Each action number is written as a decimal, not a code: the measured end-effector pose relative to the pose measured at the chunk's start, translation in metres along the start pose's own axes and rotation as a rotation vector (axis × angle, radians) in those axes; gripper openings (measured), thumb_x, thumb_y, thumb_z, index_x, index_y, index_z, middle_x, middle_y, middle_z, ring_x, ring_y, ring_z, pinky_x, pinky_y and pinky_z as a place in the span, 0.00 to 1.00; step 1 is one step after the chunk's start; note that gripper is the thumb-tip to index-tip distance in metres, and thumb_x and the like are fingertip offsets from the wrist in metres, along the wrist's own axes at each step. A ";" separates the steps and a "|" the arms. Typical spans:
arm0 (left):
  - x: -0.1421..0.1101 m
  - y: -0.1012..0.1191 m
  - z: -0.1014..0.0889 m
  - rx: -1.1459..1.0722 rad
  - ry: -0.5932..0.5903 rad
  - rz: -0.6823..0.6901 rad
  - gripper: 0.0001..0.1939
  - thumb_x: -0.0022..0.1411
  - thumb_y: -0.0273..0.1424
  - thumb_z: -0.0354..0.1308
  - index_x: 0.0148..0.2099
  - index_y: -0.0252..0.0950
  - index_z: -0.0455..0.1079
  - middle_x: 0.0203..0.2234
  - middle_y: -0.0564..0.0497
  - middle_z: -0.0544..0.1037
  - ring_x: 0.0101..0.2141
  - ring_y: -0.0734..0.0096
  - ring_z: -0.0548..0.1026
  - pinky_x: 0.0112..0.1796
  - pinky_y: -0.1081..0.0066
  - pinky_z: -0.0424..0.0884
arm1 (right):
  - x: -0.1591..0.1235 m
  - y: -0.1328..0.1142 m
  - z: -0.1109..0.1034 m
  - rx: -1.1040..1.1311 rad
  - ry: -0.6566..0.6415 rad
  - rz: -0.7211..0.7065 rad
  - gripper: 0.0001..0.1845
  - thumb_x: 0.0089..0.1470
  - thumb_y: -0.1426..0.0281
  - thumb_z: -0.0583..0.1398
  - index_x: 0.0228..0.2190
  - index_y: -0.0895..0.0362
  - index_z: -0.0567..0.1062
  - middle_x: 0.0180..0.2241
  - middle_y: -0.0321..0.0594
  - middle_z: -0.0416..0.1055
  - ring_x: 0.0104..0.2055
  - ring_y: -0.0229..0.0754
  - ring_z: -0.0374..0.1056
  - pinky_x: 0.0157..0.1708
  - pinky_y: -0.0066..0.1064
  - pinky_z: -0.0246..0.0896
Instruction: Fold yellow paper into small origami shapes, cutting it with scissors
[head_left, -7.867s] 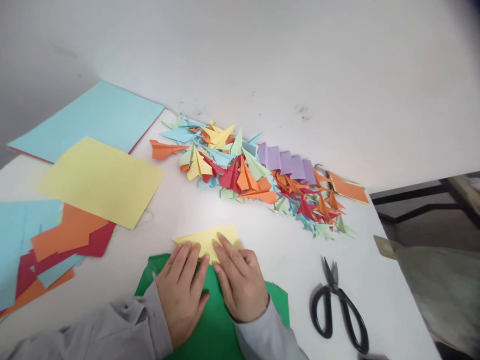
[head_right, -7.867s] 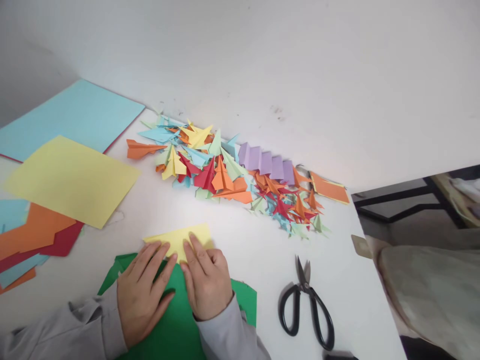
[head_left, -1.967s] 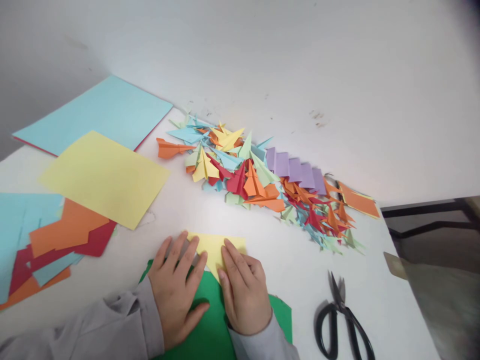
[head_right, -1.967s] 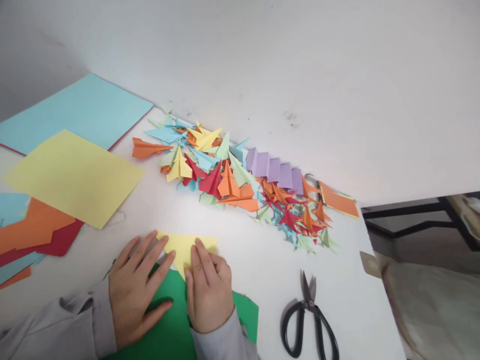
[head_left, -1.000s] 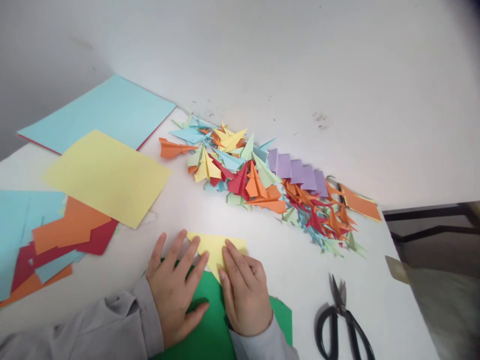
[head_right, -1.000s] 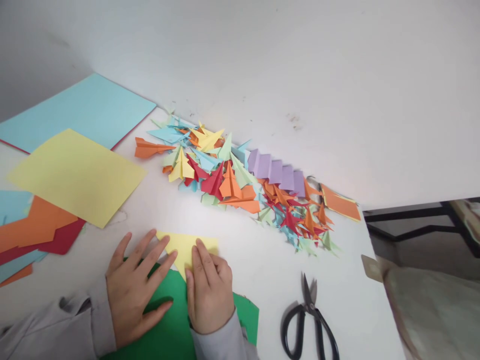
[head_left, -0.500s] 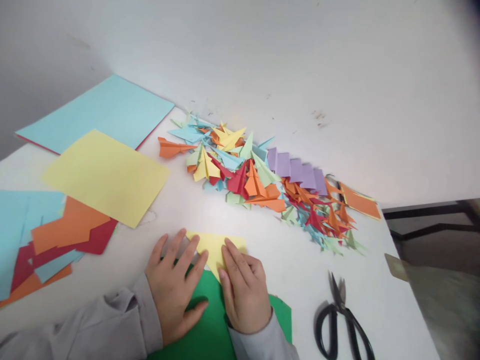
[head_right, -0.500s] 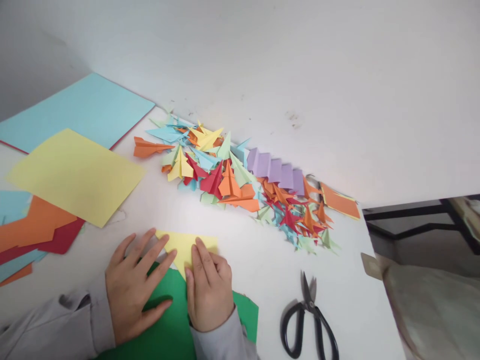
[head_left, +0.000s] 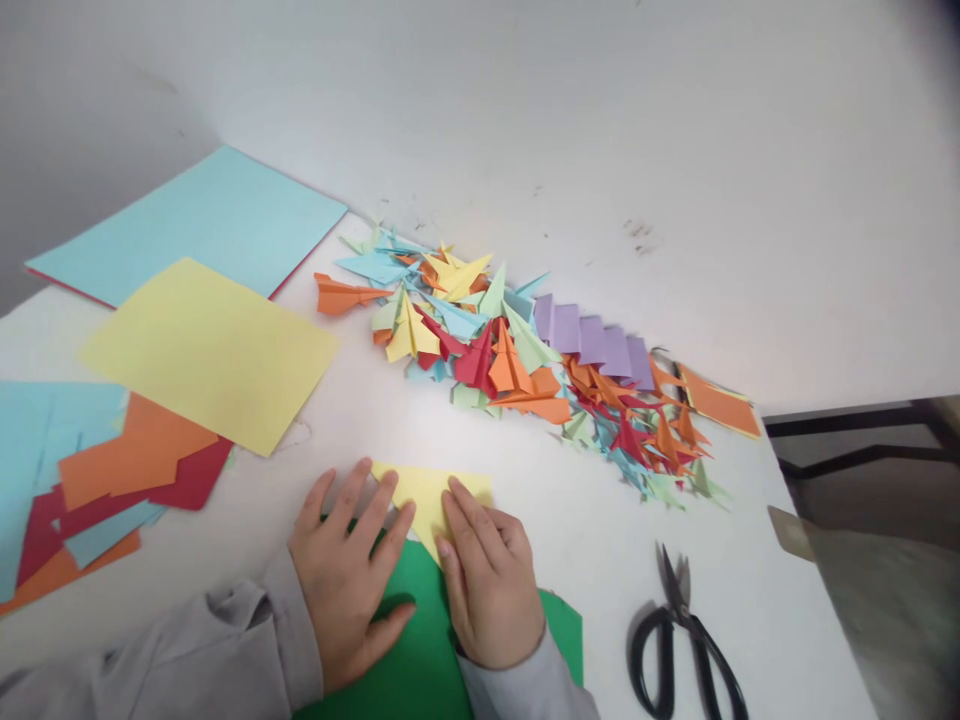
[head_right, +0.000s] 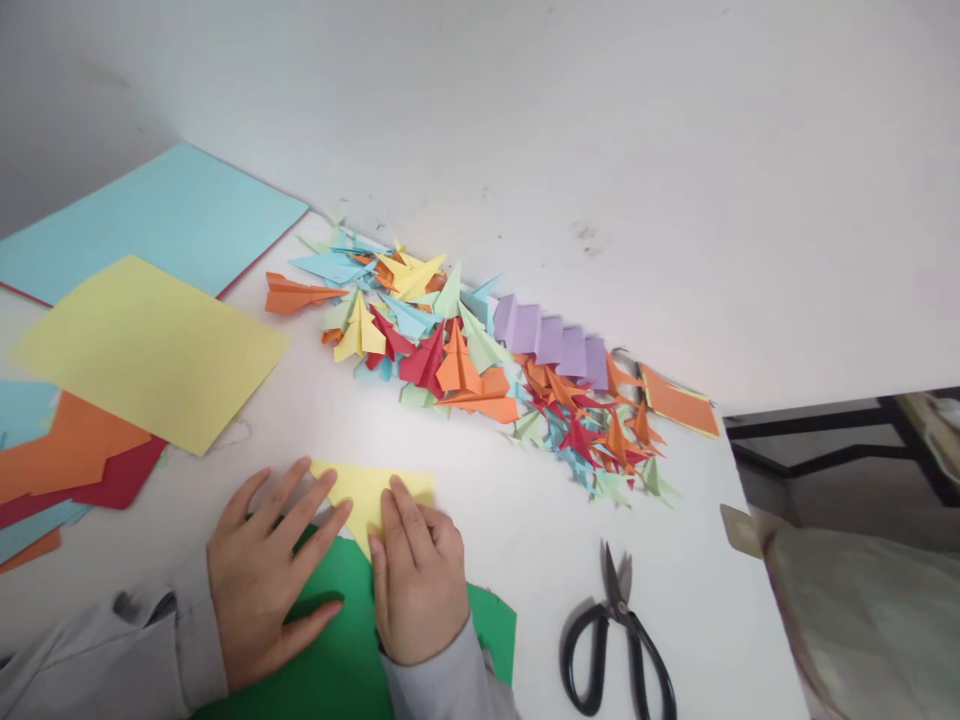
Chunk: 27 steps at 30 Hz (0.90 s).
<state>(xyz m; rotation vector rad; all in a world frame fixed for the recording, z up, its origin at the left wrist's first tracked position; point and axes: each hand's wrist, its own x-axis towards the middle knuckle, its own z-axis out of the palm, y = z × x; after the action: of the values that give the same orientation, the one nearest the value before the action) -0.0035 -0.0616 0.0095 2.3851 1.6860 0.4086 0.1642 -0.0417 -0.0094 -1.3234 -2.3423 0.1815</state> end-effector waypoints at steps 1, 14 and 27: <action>0.000 0.000 0.000 0.001 -0.003 0.001 0.30 0.48 0.48 0.48 0.50 0.37 0.64 0.51 0.42 0.63 0.53 0.45 0.53 0.49 0.47 0.45 | 0.000 0.000 0.000 0.001 0.001 -0.001 0.22 0.50 0.76 0.53 0.48 0.64 0.63 0.47 0.50 0.64 0.38 0.45 0.60 0.36 0.41 0.61; 0.000 -0.001 0.004 0.014 0.041 -0.033 0.30 0.44 0.50 0.52 0.47 0.40 0.66 0.51 0.39 0.62 0.53 0.51 0.56 0.50 0.52 0.48 | 0.000 -0.002 0.001 -0.104 -0.008 -0.015 0.22 0.51 0.74 0.53 0.49 0.60 0.62 0.49 0.48 0.63 0.39 0.45 0.61 0.34 0.39 0.61; 0.002 -0.006 0.008 0.138 0.051 0.008 0.34 0.48 0.49 0.47 0.47 0.25 0.66 0.47 0.34 0.66 0.52 0.52 0.59 0.53 0.54 0.45 | 0.004 -0.004 0.002 -0.172 0.010 -0.041 0.17 0.51 0.72 0.52 0.43 0.63 0.69 0.46 0.49 0.67 0.36 0.44 0.60 0.32 0.37 0.61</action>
<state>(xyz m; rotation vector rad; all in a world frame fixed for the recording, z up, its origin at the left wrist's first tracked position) -0.0054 -0.0574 0.0008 2.4990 1.7817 0.3684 0.1587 -0.0405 -0.0085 -1.3493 -2.4201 -0.0403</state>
